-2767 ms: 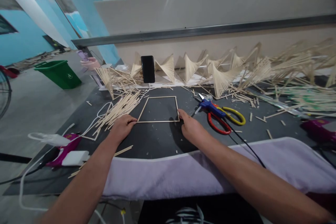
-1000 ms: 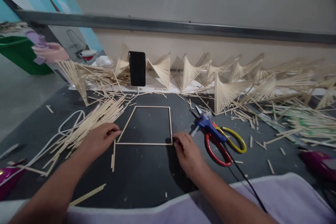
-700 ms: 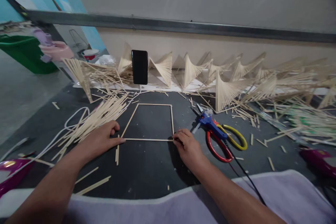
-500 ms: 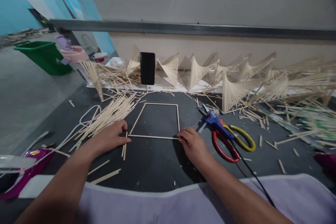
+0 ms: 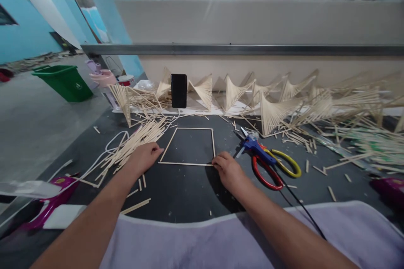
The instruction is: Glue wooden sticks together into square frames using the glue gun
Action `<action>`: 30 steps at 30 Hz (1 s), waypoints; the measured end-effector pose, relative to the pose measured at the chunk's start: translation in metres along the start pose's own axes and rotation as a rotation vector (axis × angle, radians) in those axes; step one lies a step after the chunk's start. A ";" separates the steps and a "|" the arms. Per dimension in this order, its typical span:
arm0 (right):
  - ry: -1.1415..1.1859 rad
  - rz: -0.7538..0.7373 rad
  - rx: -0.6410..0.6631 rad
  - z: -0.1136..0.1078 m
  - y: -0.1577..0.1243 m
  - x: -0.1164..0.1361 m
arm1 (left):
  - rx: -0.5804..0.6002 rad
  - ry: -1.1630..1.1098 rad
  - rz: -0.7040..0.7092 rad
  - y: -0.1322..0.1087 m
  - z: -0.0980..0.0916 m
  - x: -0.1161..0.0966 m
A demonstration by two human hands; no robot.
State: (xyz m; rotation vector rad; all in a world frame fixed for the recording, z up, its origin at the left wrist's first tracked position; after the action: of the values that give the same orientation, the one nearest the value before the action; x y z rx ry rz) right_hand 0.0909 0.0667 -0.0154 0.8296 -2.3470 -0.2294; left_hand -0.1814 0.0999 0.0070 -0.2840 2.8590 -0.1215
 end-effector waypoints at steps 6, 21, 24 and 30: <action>-0.012 0.003 -0.011 -0.004 0.001 0.004 | -0.051 0.101 -0.041 -0.002 0.004 -0.018; 0.069 -0.111 0.074 -0.001 -0.001 -0.002 | 0.258 0.253 0.053 -0.030 0.009 -0.009; 0.075 -0.122 0.067 -0.001 0.000 -0.003 | 0.478 0.162 0.053 -0.036 0.015 0.004; 0.073 -0.145 0.082 -0.003 0.003 0.005 | 0.123 -0.005 0.109 -0.014 -0.009 0.006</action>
State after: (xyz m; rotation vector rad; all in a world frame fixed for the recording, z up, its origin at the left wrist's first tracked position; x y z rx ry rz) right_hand 0.0880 0.0664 -0.0094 1.0318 -2.2434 -0.1613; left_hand -0.1873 0.0858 0.0159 -0.1038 2.8402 -0.2743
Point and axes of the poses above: each hand's wrist, its own y-axis towards the middle knuckle, its own z-axis out of the palm, x = y × z, the point moved 8 cm from there along y, towards the middle knuckle, and after that the axes turned 11 degrees about -z, right-handed, at the moved point
